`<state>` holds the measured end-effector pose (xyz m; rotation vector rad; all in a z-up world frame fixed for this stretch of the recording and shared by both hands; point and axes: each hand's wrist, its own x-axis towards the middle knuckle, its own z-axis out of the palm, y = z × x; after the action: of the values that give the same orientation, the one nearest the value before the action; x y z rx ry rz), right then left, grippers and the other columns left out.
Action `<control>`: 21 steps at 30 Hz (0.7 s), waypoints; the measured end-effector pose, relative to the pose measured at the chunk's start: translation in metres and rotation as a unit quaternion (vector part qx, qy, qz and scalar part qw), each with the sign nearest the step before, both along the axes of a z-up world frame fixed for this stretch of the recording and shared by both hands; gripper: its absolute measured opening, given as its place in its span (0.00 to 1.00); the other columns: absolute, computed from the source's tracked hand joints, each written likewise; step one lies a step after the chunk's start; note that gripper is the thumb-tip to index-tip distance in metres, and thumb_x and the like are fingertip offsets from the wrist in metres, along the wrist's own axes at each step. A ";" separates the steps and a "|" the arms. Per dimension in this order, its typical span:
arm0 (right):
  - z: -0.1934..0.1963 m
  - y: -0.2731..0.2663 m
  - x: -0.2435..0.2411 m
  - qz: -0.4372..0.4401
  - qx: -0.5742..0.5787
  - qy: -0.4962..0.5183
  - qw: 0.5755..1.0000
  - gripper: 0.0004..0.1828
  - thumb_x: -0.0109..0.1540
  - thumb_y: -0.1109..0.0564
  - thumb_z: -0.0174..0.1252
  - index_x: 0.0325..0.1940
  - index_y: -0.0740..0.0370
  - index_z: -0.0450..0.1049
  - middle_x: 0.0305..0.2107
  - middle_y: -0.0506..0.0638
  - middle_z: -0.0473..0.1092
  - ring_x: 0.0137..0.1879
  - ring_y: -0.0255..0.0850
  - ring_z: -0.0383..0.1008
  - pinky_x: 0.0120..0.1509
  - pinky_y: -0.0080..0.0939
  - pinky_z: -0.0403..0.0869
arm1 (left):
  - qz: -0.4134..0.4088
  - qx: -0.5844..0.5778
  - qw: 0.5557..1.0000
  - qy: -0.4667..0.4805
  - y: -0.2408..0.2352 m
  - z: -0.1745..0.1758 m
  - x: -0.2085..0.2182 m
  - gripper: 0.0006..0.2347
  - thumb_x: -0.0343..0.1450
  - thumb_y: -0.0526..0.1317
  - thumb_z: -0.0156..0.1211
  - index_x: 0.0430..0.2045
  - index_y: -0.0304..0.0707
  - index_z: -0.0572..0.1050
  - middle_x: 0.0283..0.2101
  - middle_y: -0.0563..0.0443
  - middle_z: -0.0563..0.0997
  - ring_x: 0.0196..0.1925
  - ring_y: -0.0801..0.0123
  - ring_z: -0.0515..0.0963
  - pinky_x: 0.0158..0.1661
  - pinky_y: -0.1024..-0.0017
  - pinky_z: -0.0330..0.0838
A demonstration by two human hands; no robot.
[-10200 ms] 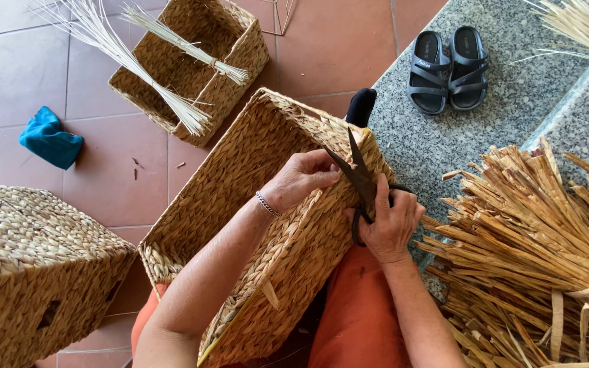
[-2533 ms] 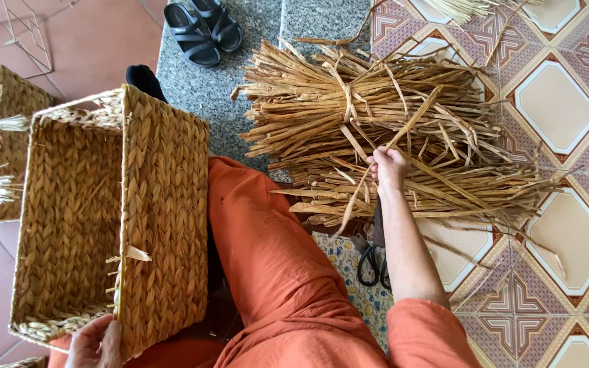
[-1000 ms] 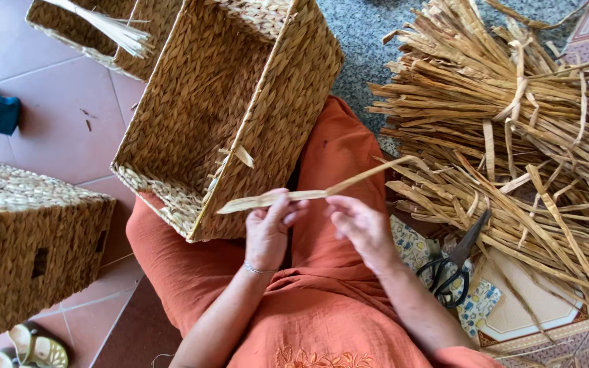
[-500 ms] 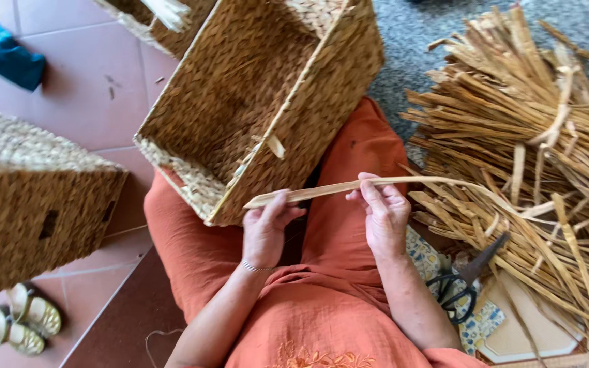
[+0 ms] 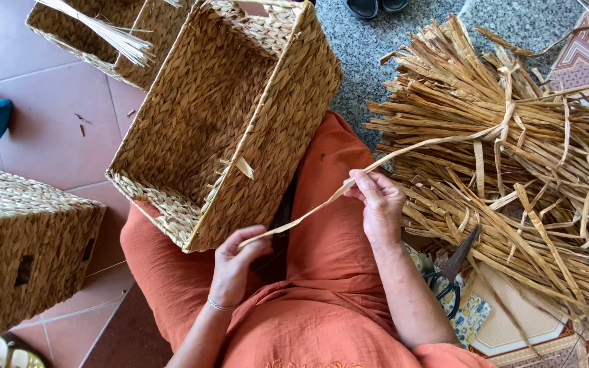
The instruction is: The person weaves a rectangular basket using dried palm leaves, cutting strips with shears and threading them through the basket's edge. The person repeatedly measures, cuts, and inserts strips to reinforce the rim, trimming excess material as needed.
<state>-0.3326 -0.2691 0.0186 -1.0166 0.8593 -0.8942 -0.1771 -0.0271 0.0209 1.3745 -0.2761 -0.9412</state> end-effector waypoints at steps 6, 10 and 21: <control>0.008 0.016 -0.004 0.040 -0.058 0.010 0.997 0.04 0.66 0.61 0.64 0.41 0.65 0.81 0.32 0.52 0.79 0.35 0.34 0.78 0.43 0.33 0.79 | -0.084 0.058 0.773 -0.626 -0.033 0.040 -0.009 0.23 0.63 0.38 0.71 0.51 0.33 0.73 0.53 0.41 0.77 0.53 0.48 0.78 0.52 0.55 0.72; 0.018 0.032 0.007 0.072 -0.010 -0.013 0.997 0.05 0.65 0.62 0.64 0.42 0.66 0.81 0.32 0.50 0.78 0.36 0.33 0.77 0.45 0.32 0.77 | -0.108 -0.041 0.881 -0.459 -0.075 0.028 -0.020 0.15 0.70 0.35 0.67 0.50 0.32 0.75 0.50 0.44 0.79 0.44 0.61 0.79 0.47 0.67 0.75; 0.025 0.041 0.015 0.106 0.052 0.013 0.993 0.09 0.63 0.67 0.57 0.45 0.71 0.80 0.34 0.49 0.75 0.41 0.32 0.72 0.50 0.32 0.69 | -0.130 -0.055 0.986 0.092 -0.086 0.002 -0.020 0.08 0.76 0.40 0.60 0.34 0.32 0.77 0.27 0.61 0.74 0.28 0.84 0.68 0.28 0.84 0.64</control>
<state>-0.3175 -0.2280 0.0434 -1.0098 0.7951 -0.6525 -0.1968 -0.1133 0.0232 1.1574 -0.3669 -1.2435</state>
